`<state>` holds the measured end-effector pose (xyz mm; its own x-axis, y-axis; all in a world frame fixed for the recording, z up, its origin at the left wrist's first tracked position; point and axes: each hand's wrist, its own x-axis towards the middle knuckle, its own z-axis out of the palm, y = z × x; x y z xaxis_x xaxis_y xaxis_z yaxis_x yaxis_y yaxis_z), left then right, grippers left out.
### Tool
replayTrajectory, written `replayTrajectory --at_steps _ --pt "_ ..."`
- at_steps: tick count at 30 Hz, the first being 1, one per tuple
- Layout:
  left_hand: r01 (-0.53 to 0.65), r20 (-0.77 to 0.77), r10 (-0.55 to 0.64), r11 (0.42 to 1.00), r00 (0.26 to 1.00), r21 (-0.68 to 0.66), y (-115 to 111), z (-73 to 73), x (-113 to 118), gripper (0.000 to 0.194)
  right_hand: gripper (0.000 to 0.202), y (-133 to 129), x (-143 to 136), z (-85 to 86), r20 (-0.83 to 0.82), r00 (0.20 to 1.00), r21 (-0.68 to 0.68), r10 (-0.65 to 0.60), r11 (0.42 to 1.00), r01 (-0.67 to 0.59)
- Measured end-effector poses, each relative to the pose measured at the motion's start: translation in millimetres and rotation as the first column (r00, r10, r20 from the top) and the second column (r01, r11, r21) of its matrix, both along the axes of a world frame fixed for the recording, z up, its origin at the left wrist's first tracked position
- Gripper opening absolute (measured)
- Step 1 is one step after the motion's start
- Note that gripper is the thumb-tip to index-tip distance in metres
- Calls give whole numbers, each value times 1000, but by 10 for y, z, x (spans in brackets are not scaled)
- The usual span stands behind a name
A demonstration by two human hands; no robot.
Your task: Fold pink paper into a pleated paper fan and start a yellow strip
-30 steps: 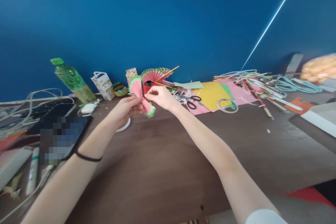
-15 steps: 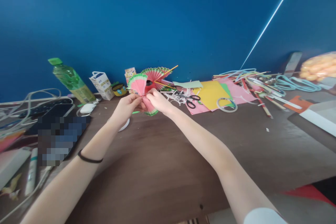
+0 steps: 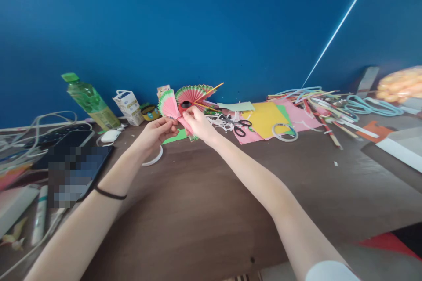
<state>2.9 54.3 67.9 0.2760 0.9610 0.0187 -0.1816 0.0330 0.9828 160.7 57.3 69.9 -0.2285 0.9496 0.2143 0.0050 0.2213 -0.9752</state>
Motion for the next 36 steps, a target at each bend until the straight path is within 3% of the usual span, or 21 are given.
replayTrajectory --at_steps 4,9,16,22,27,29,32,36 --pt "108 147 -88 984 985 -138 26 -53 -38 9 21 -30 2 15 -118 979 -22 164 986 -167" --pt "160 226 -122 974 966 -159 14 -70 -67 13 23 -75 29 60 -156 940 -36 303 949 -312" --pt "198 237 -162 971 958 -135 -25 -89 -46 18 27 -46 51 30 -139 917 -6 373 926 -378" --pt "215 193 -200 974 961 -64 20 -167 -71 15 28 -24 101 11 -30 930 27 368 930 -367" --pt "423 -111 -428 904 897 -70 16 -120 -205 18 22 -94 140 80 168 867 95 469 868 -488" --pt "453 -203 -464 886 863 -101 9 -61 -253 17 17 -128 131 98 305 833 119 461 849 -514" --pt "443 -489 -401 896 775 -32 31 -13 -284 18 11 -123 104 59 505 787 182 354 848 -498" --pt "387 -673 -245 920 698 66 97 -95 -249 21 6 -1 79 -107 686 715 329 134 819 -470"
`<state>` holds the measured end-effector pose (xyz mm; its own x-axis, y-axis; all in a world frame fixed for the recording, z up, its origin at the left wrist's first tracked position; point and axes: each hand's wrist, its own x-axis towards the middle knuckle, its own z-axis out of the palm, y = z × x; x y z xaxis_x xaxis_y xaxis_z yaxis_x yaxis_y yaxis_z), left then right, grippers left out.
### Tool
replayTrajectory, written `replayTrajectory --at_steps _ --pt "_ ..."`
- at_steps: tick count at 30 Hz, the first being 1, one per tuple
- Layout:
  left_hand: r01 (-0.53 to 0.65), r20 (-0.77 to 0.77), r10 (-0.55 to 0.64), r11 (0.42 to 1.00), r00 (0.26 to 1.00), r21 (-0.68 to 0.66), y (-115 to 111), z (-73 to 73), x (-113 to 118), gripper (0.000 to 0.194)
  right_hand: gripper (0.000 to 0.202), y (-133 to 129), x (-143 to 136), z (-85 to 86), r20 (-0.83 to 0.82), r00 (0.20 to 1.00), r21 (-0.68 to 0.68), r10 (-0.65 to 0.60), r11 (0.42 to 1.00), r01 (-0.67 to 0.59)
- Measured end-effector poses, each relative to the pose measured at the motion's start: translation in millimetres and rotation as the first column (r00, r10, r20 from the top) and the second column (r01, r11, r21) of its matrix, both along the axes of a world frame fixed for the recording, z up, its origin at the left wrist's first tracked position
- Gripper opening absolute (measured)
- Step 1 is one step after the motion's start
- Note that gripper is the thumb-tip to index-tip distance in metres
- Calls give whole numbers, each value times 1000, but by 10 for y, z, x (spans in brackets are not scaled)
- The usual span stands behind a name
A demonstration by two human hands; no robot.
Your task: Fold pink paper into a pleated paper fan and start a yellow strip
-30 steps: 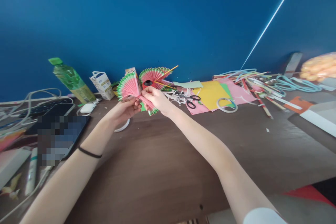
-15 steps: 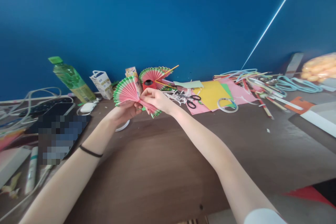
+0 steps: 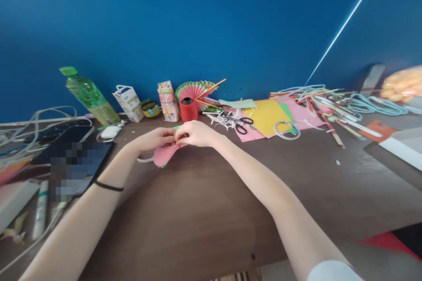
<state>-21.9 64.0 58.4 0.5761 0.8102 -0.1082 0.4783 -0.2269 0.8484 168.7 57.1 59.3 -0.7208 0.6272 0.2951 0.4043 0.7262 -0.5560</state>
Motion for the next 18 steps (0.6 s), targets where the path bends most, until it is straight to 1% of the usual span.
replayTrajectory --at_steps 2,5,7,9,11,13,15,18 --pt "-47 -39 50 997 998 60 19 -77 36 21 5 76 1 -96 54 998 79 -19 997 15" --pt "-124 -33 128 988 991 95 29 -192 88 21 5 163 18 -211 112 993 141 -41 990 25" --pt "-169 -36 174 980 984 109 34 -258 116 21 6 194 34 -260 124 990 160 -73 986 53" --pt "-189 -57 197 974 979 125 42 -308 135 22 6 205 49 -287 111 987 134 -117 986 101" --pt "-186 -73 197 973 978 140 48 -338 148 22 5 206 55 -302 91 985 80 -145 987 138" --pt "-175 -77 189 973 979 152 47 -348 158 21 6 207 51 -319 70 987 57 -147 988 143" --pt "-175 -65 186 974 980 146 38 -346 170 20 7 215 41 -346 50 988 84 -145 986 141" --pt "-202 -15 204 975 979 97 19 -338 195 21 8 230 27 -403 2 985 105 -175 979 174"
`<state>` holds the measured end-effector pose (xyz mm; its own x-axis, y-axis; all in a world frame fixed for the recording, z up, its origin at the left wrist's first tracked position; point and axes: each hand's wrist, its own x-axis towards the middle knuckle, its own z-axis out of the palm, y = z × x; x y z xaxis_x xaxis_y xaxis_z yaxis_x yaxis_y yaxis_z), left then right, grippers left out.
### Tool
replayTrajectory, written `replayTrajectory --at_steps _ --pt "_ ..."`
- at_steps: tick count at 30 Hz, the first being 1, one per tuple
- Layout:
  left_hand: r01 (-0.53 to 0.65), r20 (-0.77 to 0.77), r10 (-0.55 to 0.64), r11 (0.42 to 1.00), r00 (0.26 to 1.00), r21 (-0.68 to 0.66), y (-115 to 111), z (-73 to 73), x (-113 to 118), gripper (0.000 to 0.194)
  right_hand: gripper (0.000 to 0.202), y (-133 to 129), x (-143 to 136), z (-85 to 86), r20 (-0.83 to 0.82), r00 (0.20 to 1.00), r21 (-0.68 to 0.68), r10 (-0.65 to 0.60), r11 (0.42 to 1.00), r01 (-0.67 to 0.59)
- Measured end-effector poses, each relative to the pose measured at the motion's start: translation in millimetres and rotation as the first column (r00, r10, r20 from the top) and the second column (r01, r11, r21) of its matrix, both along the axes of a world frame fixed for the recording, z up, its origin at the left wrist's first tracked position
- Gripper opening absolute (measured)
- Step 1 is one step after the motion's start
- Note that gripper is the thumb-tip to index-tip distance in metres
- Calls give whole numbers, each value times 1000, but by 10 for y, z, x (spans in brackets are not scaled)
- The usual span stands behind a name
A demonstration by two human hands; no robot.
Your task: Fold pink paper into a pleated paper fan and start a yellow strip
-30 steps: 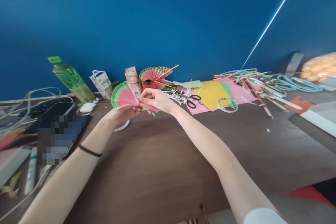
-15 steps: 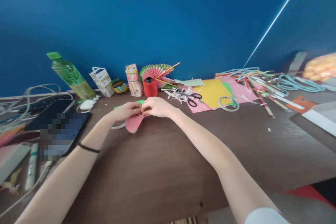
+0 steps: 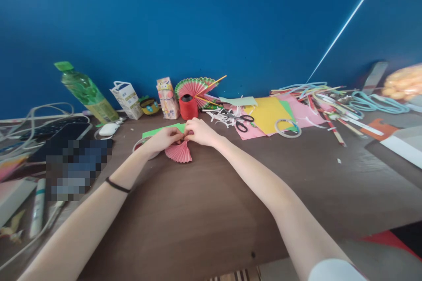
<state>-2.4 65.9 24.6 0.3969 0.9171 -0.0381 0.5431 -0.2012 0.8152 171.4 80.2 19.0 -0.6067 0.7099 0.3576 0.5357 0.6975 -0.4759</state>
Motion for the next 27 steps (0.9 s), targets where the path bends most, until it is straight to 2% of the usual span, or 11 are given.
replayTrajectory --at_steps 8,11,14,17,19,22,27 --pt "-87 145 108 986 983 -145 -14 8 63 19 7 0 -2 -114 -187 982 -136 -37 991 11" --pt "-123 218 171 969 961 -216 -35 24 99 17 7 3 -10 -140 -219 975 -127 -36 992 7" --pt "-211 307 308 927 901 -310 -54 29 152 12 9 8 -20 -172 -233 972 -88 -31 996 11" --pt "-271 303 384 895 872 -355 -45 6 183 19 8 0 -22 -213 -259 964 -61 -68 997 54" --pt "-264 276 354 912 893 -314 -23 -20 179 17 8 -18 -18 -243 -265 958 -16 -109 994 108" --pt "-244 198 280 951 939 -191 10 -55 153 6 9 -59 -7 -281 -233 963 119 -136 979 167" --pt "-216 134 233 968 963 -129 12 -75 130 2 12 -106 4 -324 -192 978 294 -83 946 138"
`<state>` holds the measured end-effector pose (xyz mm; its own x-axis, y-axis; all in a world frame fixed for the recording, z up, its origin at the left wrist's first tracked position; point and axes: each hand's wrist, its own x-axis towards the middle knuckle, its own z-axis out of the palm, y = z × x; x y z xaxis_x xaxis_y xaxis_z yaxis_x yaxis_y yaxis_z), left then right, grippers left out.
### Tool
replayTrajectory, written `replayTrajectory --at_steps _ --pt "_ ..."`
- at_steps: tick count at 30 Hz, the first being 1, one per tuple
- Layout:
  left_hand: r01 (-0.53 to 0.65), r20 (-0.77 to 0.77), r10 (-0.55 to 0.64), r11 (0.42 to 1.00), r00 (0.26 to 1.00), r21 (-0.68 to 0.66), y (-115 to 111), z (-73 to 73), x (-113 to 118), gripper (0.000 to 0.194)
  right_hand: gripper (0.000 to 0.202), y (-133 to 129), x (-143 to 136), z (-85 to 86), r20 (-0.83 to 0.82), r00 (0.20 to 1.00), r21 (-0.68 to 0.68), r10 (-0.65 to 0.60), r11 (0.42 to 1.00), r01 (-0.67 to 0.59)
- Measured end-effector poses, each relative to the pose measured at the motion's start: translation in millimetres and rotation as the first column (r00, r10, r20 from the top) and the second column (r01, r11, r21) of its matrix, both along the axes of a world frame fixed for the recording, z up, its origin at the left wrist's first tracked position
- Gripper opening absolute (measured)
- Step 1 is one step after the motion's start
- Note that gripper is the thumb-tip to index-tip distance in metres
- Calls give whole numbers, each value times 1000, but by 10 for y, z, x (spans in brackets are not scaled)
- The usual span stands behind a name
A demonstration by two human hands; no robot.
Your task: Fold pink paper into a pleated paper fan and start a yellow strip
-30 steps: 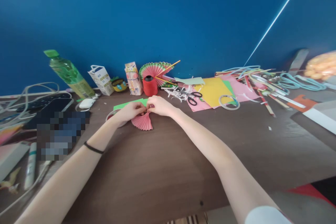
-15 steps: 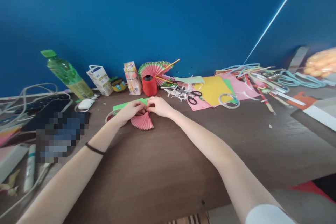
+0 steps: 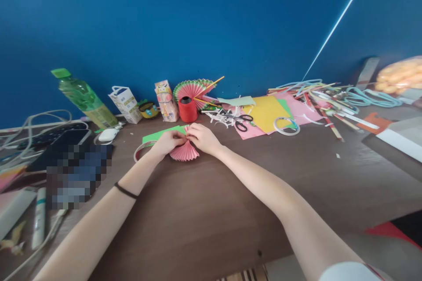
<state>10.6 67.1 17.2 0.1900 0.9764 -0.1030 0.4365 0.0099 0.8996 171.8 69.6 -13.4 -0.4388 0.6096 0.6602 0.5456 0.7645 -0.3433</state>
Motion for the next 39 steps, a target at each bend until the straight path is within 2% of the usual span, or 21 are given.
replayTrajectory --at_steps 4,8,11,15,21,30,35,39 --pt "7 71 -8 1000 997 17 -11 -26 7 9 15 -2 6 -20 32 999 77 6 997 -8" --pt "69 171 -71 997 983 19 13 -84 26 14 17 -3 21 -20 56 998 109 -3 994 -3" --pt "128 208 -127 992 970 9 31 -104 26 17 18 -19 29 -7 71 997 87 -19 996 13" --pt "169 190 -171 985 967 24 27 -72 9 17 16 -56 34 18 26 999 -10 -22 1000 23" --pt "113 207 -116 993 972 25 30 -71 35 19 11 -68 36 28 -37 999 -147 -34 989 28" --pt "47 225 -44 999 973 -5 -6 -58 96 24 12 -36 39 27 -118 991 -162 -64 986 45" --pt "5 190 -14 999 982 49 0 -34 109 21 13 -35 45 26 -169 983 -131 -72 990 50" --pt "34 199 -31 999 980 -14 1 -18 80 23 15 -53 44 38 -165 983 -147 -76 988 51"
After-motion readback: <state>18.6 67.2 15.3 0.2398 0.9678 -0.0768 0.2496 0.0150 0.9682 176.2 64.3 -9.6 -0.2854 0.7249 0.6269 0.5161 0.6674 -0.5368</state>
